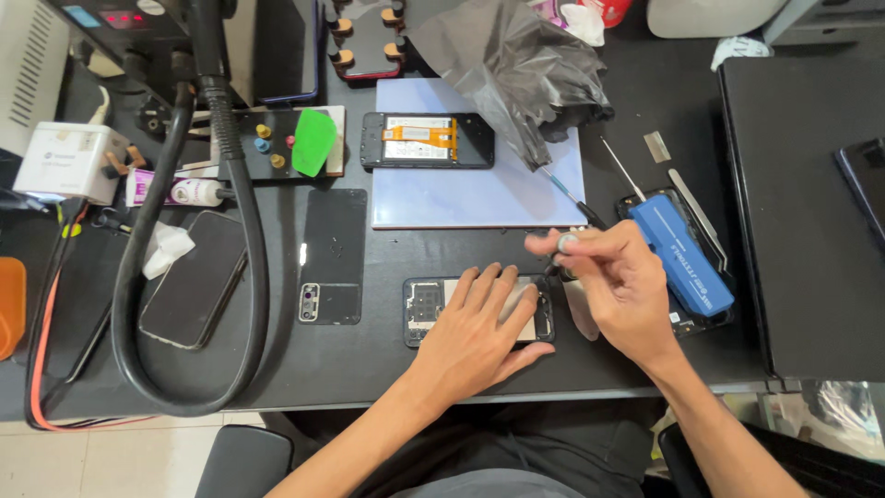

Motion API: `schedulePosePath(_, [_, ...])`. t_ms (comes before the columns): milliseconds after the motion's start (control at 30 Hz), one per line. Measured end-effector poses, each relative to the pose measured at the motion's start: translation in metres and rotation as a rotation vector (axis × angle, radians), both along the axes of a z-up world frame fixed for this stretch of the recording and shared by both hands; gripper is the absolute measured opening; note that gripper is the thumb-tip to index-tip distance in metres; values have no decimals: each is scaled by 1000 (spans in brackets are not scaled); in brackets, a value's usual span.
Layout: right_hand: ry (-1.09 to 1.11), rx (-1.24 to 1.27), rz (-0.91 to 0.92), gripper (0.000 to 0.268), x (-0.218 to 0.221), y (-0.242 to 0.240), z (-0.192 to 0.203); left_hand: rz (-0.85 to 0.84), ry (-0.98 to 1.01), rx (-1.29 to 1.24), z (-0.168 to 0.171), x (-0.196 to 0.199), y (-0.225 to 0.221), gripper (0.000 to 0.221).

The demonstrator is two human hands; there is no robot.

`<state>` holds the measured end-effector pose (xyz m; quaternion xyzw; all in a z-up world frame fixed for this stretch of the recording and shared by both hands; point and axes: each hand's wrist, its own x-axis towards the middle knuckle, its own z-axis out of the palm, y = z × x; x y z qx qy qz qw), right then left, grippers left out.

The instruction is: The person uses a powered screwdriver to remove screws from a smartphone chassis and then uses a manual precision screwdriver to remove internal components.

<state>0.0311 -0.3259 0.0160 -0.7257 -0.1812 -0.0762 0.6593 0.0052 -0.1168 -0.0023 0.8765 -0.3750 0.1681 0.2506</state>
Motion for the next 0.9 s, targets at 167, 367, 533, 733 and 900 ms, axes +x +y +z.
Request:
schedulePosePath(167, [-145, 32, -57, 33, 1, 3, -13, 7, -25, 0, -2, -1, 1, 63])
schedulePosePath(367, [-2, -58, -5, 21, -2, -7, 7, -1, -12, -2, -1, 0, 1, 63])
schedulePosePath(533, [-112, -20, -10, 35, -1, 3, 1, 1, -9, 3, -1, 0, 0, 63])
schedulePosePath(733, [13, -6, 58, 24, -1, -9, 9, 0, 4, 10, -1, 0, -1, 63])
schedulePosePath(900, [-48, -7, -59, 39, -2, 5, 2, -2, 0, 10, 1, 1, 0, 63])
